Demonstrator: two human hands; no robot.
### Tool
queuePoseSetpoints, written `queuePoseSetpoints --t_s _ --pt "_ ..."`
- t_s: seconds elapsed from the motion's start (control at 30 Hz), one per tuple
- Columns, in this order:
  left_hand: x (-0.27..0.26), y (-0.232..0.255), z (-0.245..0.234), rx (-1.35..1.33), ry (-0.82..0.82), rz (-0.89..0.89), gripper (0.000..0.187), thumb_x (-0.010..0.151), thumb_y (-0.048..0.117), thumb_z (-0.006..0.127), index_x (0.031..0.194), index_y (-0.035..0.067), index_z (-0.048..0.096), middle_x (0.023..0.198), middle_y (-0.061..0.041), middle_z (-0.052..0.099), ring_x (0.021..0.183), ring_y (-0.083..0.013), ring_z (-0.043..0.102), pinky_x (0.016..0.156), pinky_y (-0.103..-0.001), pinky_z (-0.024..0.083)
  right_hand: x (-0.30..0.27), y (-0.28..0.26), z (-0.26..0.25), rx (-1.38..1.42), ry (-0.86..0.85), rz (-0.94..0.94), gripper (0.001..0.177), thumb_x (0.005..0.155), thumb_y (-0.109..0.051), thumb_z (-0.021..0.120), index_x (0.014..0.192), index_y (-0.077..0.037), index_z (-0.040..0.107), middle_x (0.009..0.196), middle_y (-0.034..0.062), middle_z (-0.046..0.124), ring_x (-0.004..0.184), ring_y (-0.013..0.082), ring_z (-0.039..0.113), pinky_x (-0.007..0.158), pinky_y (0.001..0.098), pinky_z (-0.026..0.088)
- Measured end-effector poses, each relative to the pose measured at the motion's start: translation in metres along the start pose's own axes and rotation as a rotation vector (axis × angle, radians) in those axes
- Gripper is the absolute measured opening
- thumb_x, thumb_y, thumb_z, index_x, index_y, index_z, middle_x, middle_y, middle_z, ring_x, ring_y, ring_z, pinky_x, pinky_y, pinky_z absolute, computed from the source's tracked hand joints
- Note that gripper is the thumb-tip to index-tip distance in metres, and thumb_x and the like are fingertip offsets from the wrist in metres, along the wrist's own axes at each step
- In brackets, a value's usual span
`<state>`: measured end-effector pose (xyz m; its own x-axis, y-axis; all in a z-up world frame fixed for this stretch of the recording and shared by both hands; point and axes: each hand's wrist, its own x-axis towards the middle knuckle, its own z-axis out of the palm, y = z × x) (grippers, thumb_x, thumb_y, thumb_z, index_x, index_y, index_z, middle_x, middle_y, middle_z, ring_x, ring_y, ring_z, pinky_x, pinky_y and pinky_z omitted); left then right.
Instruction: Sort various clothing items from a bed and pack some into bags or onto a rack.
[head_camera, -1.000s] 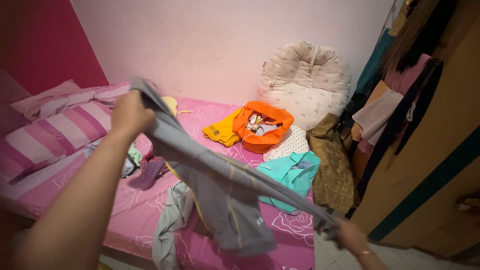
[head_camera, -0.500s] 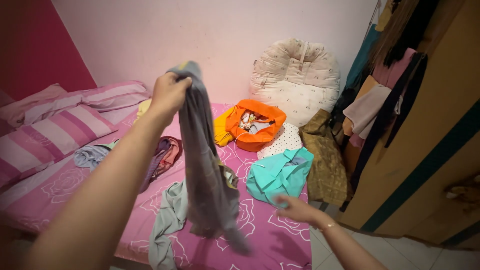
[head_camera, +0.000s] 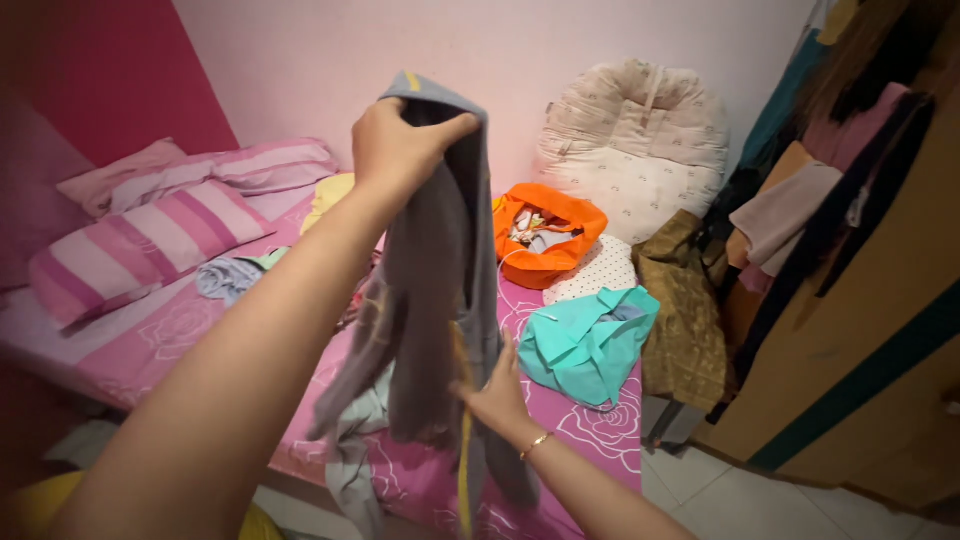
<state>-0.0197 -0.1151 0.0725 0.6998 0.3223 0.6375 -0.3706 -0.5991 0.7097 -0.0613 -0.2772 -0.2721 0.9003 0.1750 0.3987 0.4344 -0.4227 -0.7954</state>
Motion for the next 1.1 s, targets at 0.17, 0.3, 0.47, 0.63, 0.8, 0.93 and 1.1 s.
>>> queuePoseSetpoints --t_s 0.17,0.3,0.47,0.63,0.8,0.93,1.1 --pt "0.000 -0.017 -0.039 0.303 -0.010 -0.049 0.083 0.065 0.068 0.091 0.097 -0.006 0.071 0.093 -0.018 0.074 0.087 -0.0295 0.073 0.079 -0.041 0.056 0.037 0.080 -0.009 0.174 -0.306 0.455 0.058 0.097 -0.031 0.051 0.148 -0.003 0.047 0.137 0.0137 0.062 0.124 0.0265 0.056 0.107 0.0401 0.044" --pt "-0.006 -0.067 -0.082 0.601 -0.069 0.141 0.092 0.057 0.068 0.092 0.107 -0.005 0.069 0.103 -0.023 0.073 0.095 -0.0393 0.071 0.083 -0.047 0.056 0.058 0.064 -0.086 0.369 -0.719 0.768 0.048 0.103 -0.035 0.050 0.138 -0.003 0.059 0.124 0.0079 0.066 0.109 0.0185 0.061 0.102 0.0399 0.048" --pt "-0.021 -0.095 -0.105 0.915 -0.217 0.082 0.108 0.046 0.068 0.095 0.121 -0.003 0.062 0.105 -0.023 0.072 0.098 -0.0401 0.070 0.083 -0.050 0.057 0.093 0.090 -0.141 0.795 -0.436 0.826 0.043 0.103 -0.025 0.041 0.132 0.000 0.059 0.120 0.0144 0.072 0.104 0.0265 0.070 0.103 0.0471 0.052" --pt "-0.042 -0.117 -0.065 0.906 -0.296 0.050 0.112 0.048 0.072 0.092 0.125 -0.002 0.060 0.114 -0.023 0.070 0.108 -0.0389 0.068 0.091 -0.047 0.055 0.122 0.084 -0.170 1.261 -0.473 0.728 0.045 0.099 -0.023 0.034 0.124 0.003 0.061 0.119 0.0189 0.072 0.105 0.0298 0.070 0.100 0.0464 0.054" --pt "-0.099 -0.127 0.049 0.047 -0.747 -0.189 0.139 0.045 0.059 0.096 0.145 -0.013 0.033 0.144 -0.023 0.052 0.134 -0.0281 0.053 0.112 -0.036 0.043 0.150 0.063 -0.138 1.597 -0.695 0.422 0.040 0.107 -0.024 0.039 0.123 0.003 0.065 0.113 0.0185 0.073 0.097 0.0307 0.074 0.088 0.0465 0.062" --pt "-0.150 -0.119 0.090 -0.278 -0.843 -0.041 0.103 0.056 0.040 0.096 0.138 -0.002 0.050 0.129 -0.016 0.064 0.119 -0.0241 0.062 0.103 -0.035 0.048 0.152 0.033 -0.132 1.545 -0.693 0.506 0.035 0.111 -0.019 0.043 0.123 0.005 0.065 0.110 0.0184 0.075 0.093 0.0287 0.074 0.085 0.0454 0.063" --pt "-0.148 -0.154 0.096 -0.136 -1.138 -0.182 0.022 0.081 0.023 0.076 0.098 0.009 0.077 0.082 -0.002 0.075 0.076 -0.0126 0.069 0.072 -0.029 0.054 0.125 -0.013 -0.153 0.379 -0.420 0.696 0.033 0.092 -0.026 0.065 0.111 0.000 0.074 0.100 0.0070 0.078 0.083 0.0184 0.073 0.076 0.0339 0.060"
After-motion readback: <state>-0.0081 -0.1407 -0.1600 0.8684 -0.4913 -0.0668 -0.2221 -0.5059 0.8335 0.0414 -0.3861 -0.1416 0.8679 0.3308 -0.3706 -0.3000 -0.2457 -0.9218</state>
